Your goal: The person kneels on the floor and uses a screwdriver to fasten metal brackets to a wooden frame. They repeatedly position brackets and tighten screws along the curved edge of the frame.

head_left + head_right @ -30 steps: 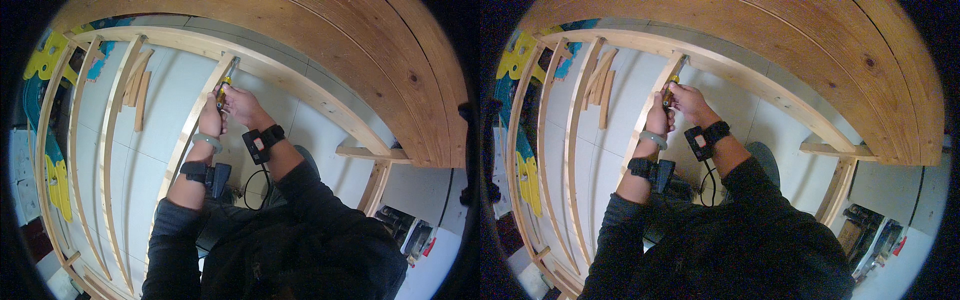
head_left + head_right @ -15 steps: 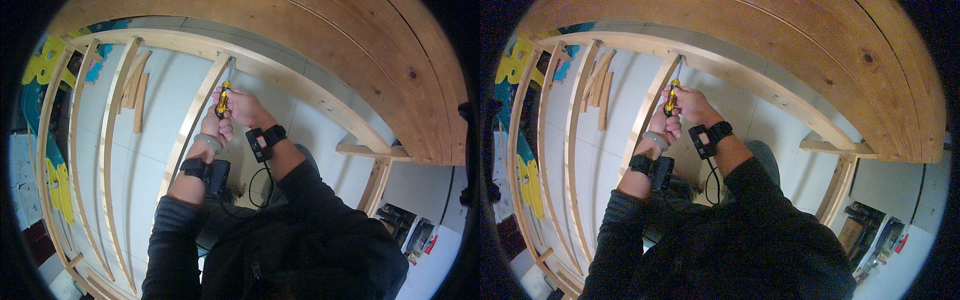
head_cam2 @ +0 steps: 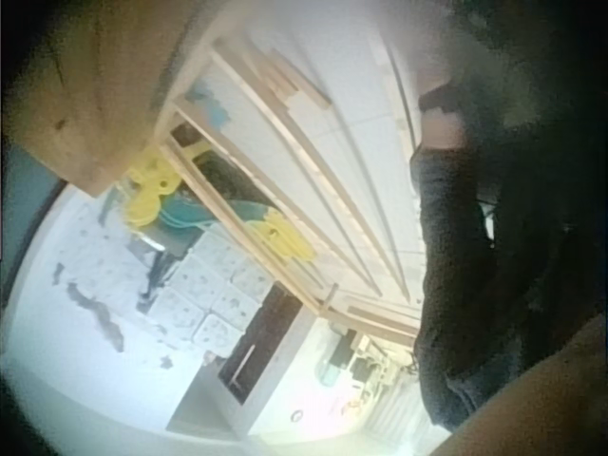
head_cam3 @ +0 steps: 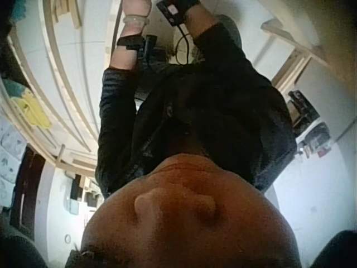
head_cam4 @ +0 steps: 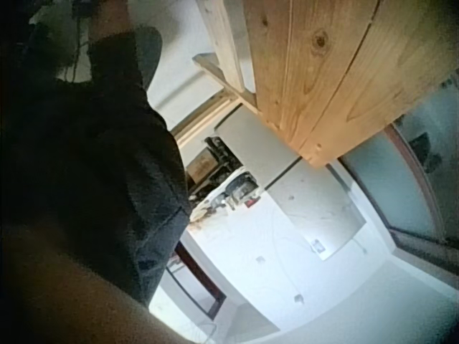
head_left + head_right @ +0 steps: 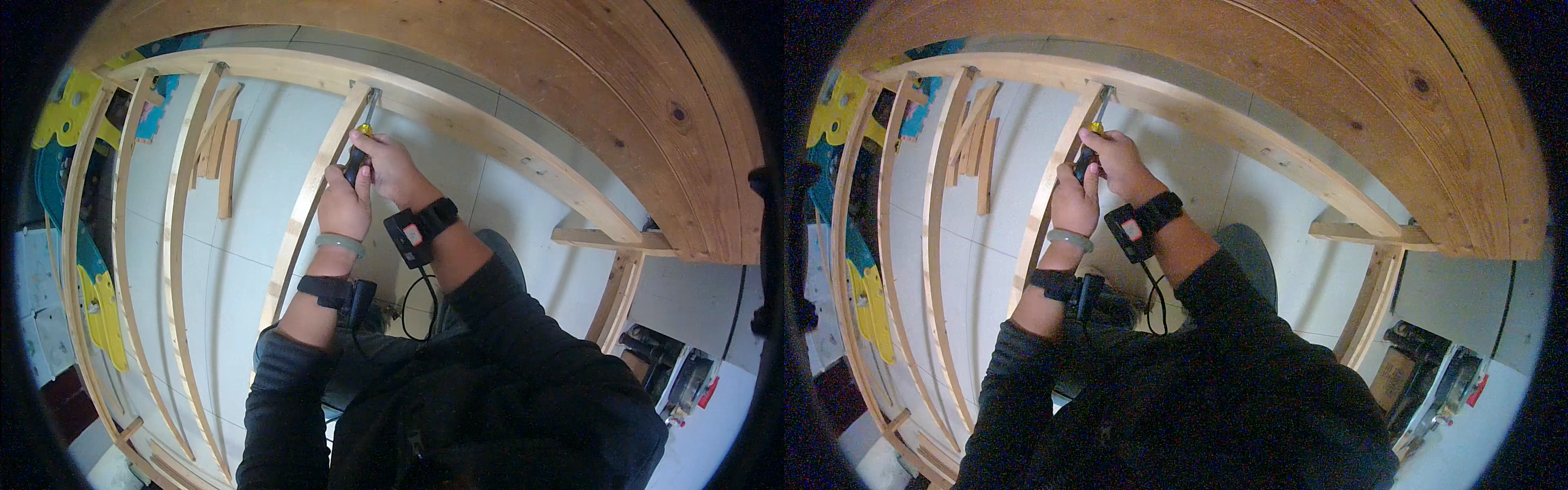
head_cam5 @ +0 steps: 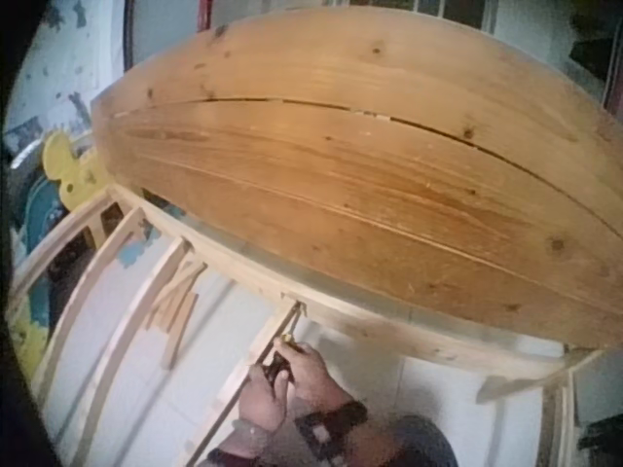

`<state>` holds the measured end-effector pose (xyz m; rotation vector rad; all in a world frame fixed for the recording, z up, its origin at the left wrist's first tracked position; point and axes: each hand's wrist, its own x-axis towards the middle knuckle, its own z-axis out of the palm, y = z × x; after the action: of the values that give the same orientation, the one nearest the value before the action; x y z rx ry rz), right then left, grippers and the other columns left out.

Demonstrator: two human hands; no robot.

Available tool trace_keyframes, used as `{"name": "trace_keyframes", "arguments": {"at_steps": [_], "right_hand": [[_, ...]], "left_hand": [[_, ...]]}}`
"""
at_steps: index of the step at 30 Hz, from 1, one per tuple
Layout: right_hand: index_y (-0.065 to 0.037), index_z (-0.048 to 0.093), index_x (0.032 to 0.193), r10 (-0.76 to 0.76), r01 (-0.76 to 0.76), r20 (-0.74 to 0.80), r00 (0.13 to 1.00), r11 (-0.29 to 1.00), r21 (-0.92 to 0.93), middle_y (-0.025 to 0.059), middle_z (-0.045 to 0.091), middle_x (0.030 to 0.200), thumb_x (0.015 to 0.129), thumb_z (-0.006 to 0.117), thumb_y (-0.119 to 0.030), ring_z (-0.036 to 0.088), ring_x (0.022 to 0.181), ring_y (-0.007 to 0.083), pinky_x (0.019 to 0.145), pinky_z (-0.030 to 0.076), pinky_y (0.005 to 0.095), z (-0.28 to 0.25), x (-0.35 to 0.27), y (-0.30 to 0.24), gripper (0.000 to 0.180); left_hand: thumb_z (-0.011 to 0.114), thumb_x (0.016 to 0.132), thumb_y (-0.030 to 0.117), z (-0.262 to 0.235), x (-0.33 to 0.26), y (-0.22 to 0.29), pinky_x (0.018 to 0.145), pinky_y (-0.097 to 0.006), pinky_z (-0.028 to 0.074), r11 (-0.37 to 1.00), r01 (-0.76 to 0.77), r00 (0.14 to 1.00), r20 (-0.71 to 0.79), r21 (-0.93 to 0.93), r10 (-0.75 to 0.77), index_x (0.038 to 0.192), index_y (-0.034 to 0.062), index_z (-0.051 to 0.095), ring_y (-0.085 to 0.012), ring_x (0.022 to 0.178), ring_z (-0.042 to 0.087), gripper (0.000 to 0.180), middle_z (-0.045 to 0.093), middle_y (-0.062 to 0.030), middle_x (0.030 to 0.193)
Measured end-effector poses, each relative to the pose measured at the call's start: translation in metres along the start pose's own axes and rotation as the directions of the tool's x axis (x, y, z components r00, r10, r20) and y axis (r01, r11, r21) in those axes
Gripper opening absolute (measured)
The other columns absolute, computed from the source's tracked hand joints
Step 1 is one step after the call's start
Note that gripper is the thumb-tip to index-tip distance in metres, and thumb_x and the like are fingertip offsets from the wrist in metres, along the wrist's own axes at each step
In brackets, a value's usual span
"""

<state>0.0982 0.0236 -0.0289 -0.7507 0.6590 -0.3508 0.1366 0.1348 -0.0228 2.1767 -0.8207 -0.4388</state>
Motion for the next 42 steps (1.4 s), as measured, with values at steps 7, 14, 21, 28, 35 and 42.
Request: {"name": "trace_keyframes", "arguments": {"at_steps": [7,14,21,28,35,42], "right_hand": [[-0.003,0.047,0.117,0.021,-0.114,0.276,0.961,0.939,0.324,0.0071,0.054,0.113,0.096,0.04,-0.03,0.053,0.104,0.0184,0.086,0.043,0.0319,-0.014,-0.01,0.0,0.035],[-0.003,0.057,0.098,-0.021,-0.034,0.22,0.975,0.969,0.243,0.0063,0.062,0.09,0.09,0.052,-0.022,0.059,0.079,0.0154,0.071,0.046,0.0274,-0.008,0.003,0.006,0.021],[-0.003,0.059,0.087,-0.042,0.031,0.142,0.989,0.996,0.08,0.0041,0.062,0.079,0.087,0.059,-0.023,0.058,0.071,0.0136,0.06,0.045,0.0263,-0.001,0.013,-0.003,0.019],[-0.005,0.053,0.105,0.044,-0.091,0.226,0.973,0.975,0.202,0.0058,0.061,0.083,0.091,0.051,-0.023,0.057,0.069,0.0159,0.058,0.044,0.0254,0.0,-0.003,-0.006,0.023],[-0.001,0.052,0.102,0.084,-0.068,0.29,0.953,0.996,-0.065,0.0074,0.061,0.09,0.091,0.053,-0.023,0.057,0.069,0.0145,0.061,0.046,0.0252,0.002,-0.003,-0.011,0.025],[-0.002,0.051,0.092,-0.054,0.053,-0.019,0.998,0.997,-0.047,0.0052,0.059,0.077,0.083,0.065,-0.026,0.055,0.063,0.0131,0.06,0.047,0.0256,0.015,0.01,-0.004,0.029]], "left_hand": [[0.028,0.091,0.055,0.015,0.004,0.011,0.036,-0.028,0.025,0.455,0.46,0.887,0.369,-0.762,-0.279,0.068,0.0113,0.051,-0.0124,0.033,0.031,0.054,0.038,0.0008,0.042],[0.031,0.092,0.05,-0.01,0.016,0.001,0.039,-0.022,0.022,0.076,0.694,0.697,0.641,-0.716,-0.322,0.086,0.0163,0.048,-0.0061,0.04,0.029,0.039,0.038,0.0047,0.052],[0.038,0.094,0.044,0.003,0.008,-0.005,0.056,-0.038,0.045,0.994,-0.011,0.979,-0.203,-0.109,-0.012,0.094,-0.0024,0.049,-0.026,0.057,0.056,0.047,0.057,-0.0119,0.064],[0.031,0.091,0.057,-0.008,0.01,0.014,0.038,-0.026,0.026,0.253,0.612,0.776,0.509,-0.749,-0.372,0.073,0.015,0.048,-0.0112,0.036,0.03,0.049,0.037,0.0031,0.045],[0.028,0.088,0.063,-0.029,0.018,0.014,0.037,-0.023,0.026,-0.002,0.743,0.656,0.729,-0.67,-0.195,0.075,0.0166,0.047,-0.0106,0.037,0.032,0.052,0.038,0.0037,0.047],[0.048,0.091,0.043,-0.031,0.017,0.003,0.047,-0.034,0.045,0.953,-0.081,0.989,-0.094,0.293,0.113,0.093,0.0014,0.045,-0.0195,0.049,0.055,0.041,0.055,-0.0068,0.059]]}}
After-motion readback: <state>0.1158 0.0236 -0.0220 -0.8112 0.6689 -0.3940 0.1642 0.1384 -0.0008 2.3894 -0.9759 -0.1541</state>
